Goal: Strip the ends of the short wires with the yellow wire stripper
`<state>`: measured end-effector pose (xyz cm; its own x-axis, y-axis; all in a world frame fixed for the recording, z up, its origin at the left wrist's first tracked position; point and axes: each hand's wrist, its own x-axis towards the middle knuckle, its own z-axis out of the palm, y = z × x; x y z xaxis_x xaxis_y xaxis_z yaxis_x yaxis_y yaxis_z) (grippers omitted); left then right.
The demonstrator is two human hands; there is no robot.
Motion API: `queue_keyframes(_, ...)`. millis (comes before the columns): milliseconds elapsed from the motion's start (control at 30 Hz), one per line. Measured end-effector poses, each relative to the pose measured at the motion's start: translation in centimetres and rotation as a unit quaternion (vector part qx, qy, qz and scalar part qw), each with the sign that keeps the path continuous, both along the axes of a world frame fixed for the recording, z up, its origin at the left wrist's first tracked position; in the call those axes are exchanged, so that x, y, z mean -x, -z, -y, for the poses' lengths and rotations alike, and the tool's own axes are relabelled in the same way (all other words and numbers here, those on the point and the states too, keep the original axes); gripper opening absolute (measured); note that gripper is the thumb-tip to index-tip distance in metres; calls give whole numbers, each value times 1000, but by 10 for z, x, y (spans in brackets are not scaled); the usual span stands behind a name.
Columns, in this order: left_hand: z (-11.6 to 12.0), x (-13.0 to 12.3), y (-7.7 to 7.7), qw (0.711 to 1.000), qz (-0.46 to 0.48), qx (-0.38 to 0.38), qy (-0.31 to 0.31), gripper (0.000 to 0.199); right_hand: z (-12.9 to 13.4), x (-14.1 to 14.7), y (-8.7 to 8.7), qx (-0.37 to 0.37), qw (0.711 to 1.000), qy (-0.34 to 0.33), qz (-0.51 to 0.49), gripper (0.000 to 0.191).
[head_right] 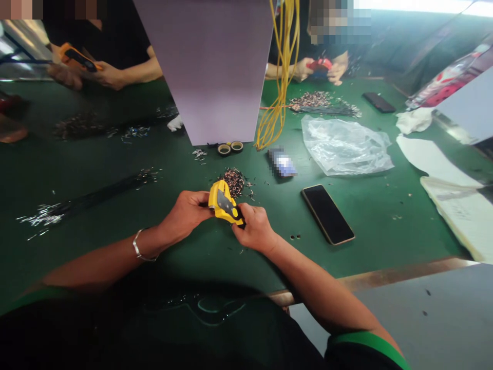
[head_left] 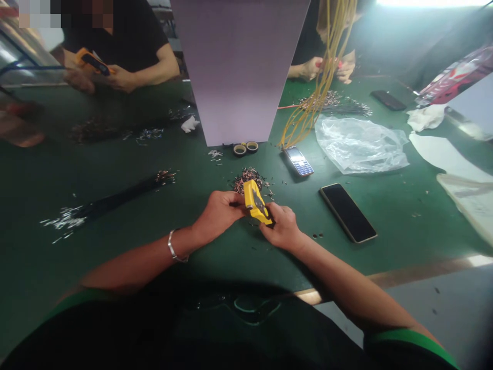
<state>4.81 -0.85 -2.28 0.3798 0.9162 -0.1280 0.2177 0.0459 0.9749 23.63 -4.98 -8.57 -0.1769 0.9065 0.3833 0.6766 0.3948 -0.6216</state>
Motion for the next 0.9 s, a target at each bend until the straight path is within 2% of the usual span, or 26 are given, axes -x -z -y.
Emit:
queue_keyframes(67,-2,0,1,1000,-3,10,-14,8,-1,0,-2,33,998,14,-48,13)
queue_keyframes(133,-5,0,2,999,-9,18,-33,9,-3,-1,-5,85,987,17,-137,11)
queue_keyframes(233,-12,1,1,998,-12,35,-43,11,-5,-5,-12,167,939,-20,-301,17)
queue_keyframes(333,-21,5,-2,998,-3,41,-37,12,-7,-10,-18,229,890,-68,-389,25)
queue_keyframes(433,-30,11,-4,998,2,37,-42,18,-8,-13,-20,286,856,-116,-415,30)
queue_keyframes(567,-38,18,-5,999,-6,11,-39,23,-8,-13,-20,327,826,-158,-431,32)
queue_keyframes(733,-39,21,-5,998,2,-11,-55,16,-8,-12,-19,358,798,-184,-448,34)
queue_keyframes(900,-34,17,-10,999,9,13,-38,15,-8,-11,-19,384,775,-209,-456,36)
